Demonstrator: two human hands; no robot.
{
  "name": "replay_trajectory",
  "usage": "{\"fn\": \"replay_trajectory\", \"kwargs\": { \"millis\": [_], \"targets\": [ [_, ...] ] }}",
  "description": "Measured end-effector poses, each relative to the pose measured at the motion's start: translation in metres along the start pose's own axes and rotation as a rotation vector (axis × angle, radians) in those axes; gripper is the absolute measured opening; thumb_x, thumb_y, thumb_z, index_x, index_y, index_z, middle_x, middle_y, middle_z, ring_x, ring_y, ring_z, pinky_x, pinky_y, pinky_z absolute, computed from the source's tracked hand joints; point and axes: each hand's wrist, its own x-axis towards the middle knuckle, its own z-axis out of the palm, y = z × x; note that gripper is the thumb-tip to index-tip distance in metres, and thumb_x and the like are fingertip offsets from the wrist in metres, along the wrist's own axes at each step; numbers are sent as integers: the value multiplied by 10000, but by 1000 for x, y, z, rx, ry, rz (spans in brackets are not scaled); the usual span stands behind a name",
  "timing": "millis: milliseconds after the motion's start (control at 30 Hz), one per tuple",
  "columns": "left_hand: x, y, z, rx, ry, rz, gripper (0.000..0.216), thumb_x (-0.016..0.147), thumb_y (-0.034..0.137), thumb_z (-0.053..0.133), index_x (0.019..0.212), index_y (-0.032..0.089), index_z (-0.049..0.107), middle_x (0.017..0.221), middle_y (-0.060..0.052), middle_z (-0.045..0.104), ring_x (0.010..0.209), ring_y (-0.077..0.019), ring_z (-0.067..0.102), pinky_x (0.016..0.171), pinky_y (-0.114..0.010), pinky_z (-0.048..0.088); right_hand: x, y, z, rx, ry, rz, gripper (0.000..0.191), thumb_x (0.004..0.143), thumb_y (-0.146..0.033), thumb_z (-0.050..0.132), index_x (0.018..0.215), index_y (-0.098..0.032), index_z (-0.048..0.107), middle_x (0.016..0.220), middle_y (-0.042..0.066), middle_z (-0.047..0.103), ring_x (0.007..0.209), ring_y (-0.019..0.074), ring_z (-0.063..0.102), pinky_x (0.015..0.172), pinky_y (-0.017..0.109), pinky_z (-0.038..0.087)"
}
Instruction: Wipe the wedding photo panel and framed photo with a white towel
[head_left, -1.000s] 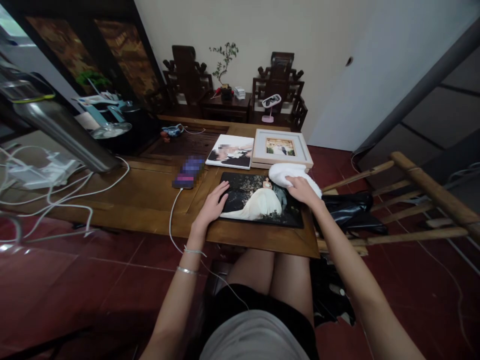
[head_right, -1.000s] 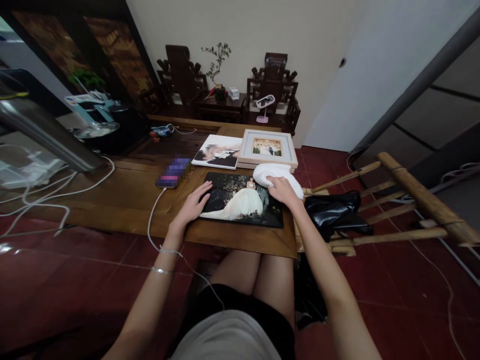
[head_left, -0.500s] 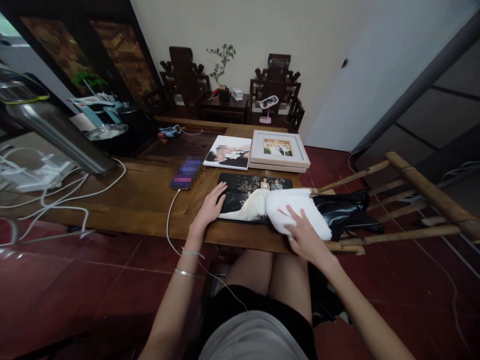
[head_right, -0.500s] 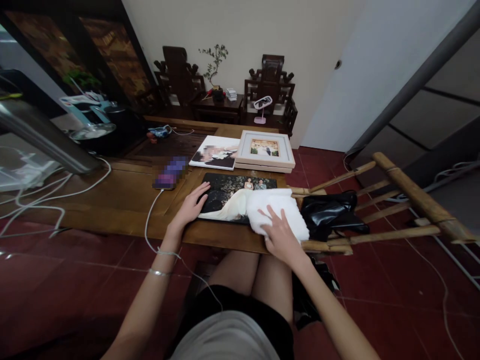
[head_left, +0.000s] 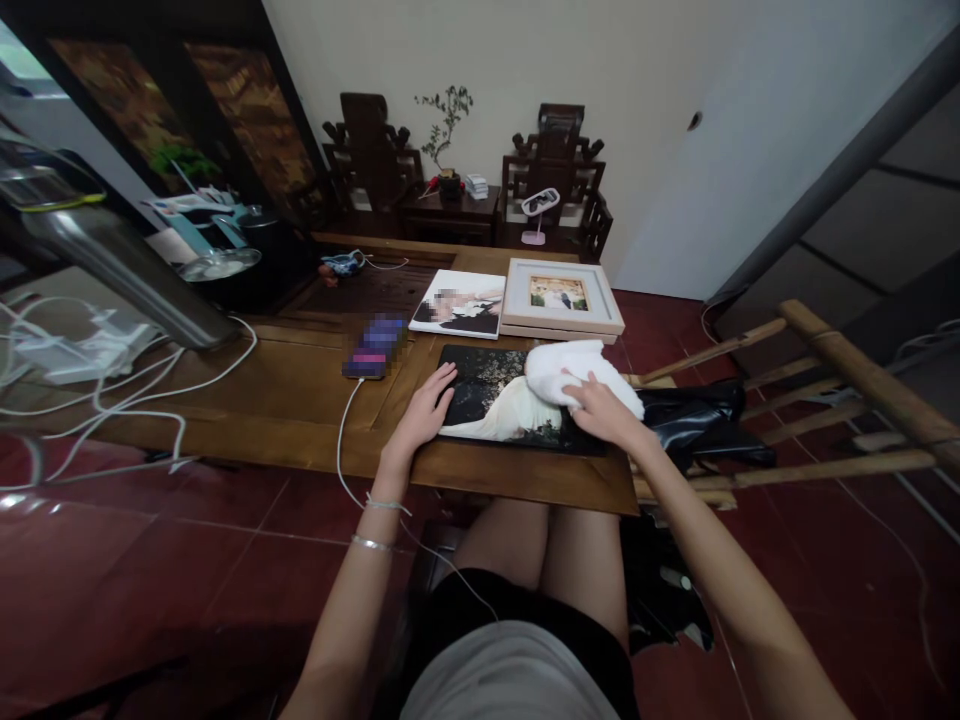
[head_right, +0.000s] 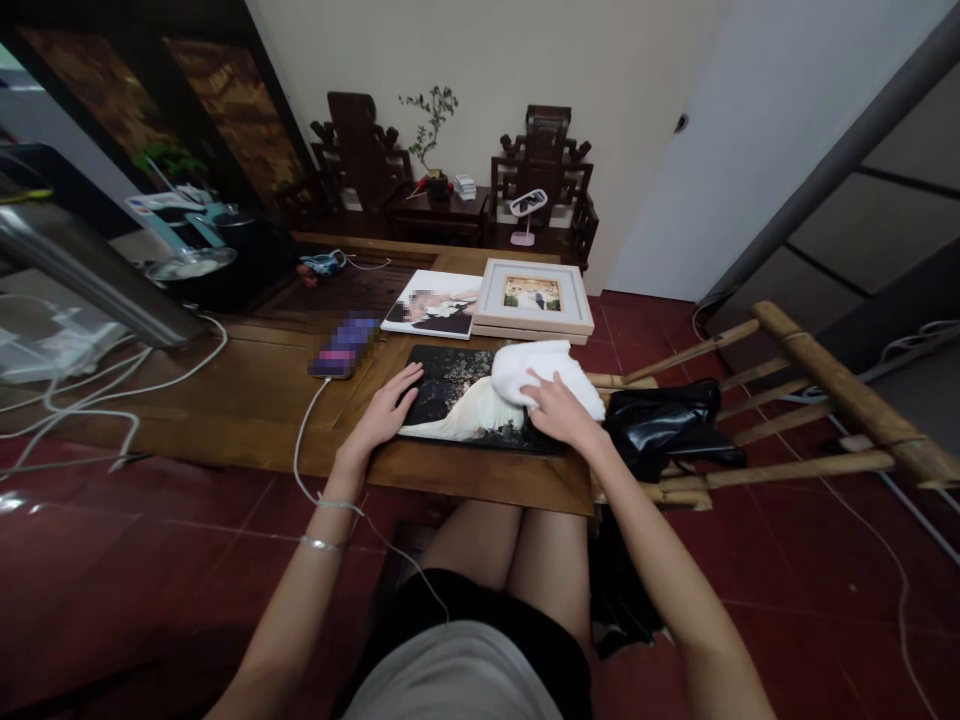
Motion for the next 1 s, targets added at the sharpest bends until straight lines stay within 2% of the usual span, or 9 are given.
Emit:
{"fn": "replay_trajectory", "kwargs": {
  "millis": [67,167,267,367,433,600,733,867,1000],
  "targets": [
    [0,0,0,1,-4,0,419,937,337,373,1267,137,537,1402,-121,474,1333,-207,392,1127,-411,289,22,16,-1,-17,14,9,306,733,-96,410,943,-143,627,1086,163,663,1065,293,571,987,458,336],
    [0,0,0,-6,1,-3,415,936,337,375,1268,147,537,1401,-114,476,1332,-206,395,1125,-413,291,42,30,-1,-35,28,38,263,740,-111,399,877,-146,621,867,129,694,898,276,616,973,428,346],
    [1,0,0,-8,13,-6,412,934,333,380,1262,144,541,1392,-116,486,1327,-204,402,1124,-409,294,43,32,4,-41,42,33,281,748,-98,396,912,-132,622,982,156,685,1018,278,592,1021,446,306],
    [2,1,0,-6,19,-9,404,932,326,381,1249,144,553,1381,-117,498,1318,-208,414,1120,-417,302,24,21,12,-40,57,-2,343,747,-74,408,1020,-98,615,1262,213,561,1265,283,437,1076,492,240],
    [2,1,1,-5,22,-8,403,930,323,382,1244,140,557,1378,-121,502,1316,-212,417,1119,-422,303,2,7,17,-29,52,-18,359,738,-65,426,1041,-88,619,1367,230,462,1344,297,331,1089,535,213],
    [2,3,1,2,31,-15,403,928,321,389,1249,139,552,1383,-122,495,1317,-216,416,1121,-425,298,-61,-42,23,33,36,-89,393,663,-18,442,976,-121,657,1446,165,387,1399,341,173,1076,646,166],
    [1,4,1,0,20,-25,402,929,325,388,1249,147,552,1388,-117,491,1322,-217,409,1125,-418,294,-87,-70,19,84,-15,-129,423,617,-5,441,941,-142,676,1458,132,380,1404,340,156,1081,654,148],
    [1,4,0,3,20,-26,399,929,326,383,1253,161,549,1391,-109,489,1322,-213,410,1124,-420,294,-73,-71,15,132,-45,-129,447,615,-12,453,981,-142,673,1452,140,387,1398,328,190,1090,637,143],
    [1,3,0,2,12,-21,407,926,326,384,1255,149,547,1392,-118,486,1325,-215,405,1125,-423,291,-27,-51,16,107,-26,-79,409,696,-49,455,1048,-123,649,1401,185,441,1384,323,237,1080,625,162]
  ]
}}
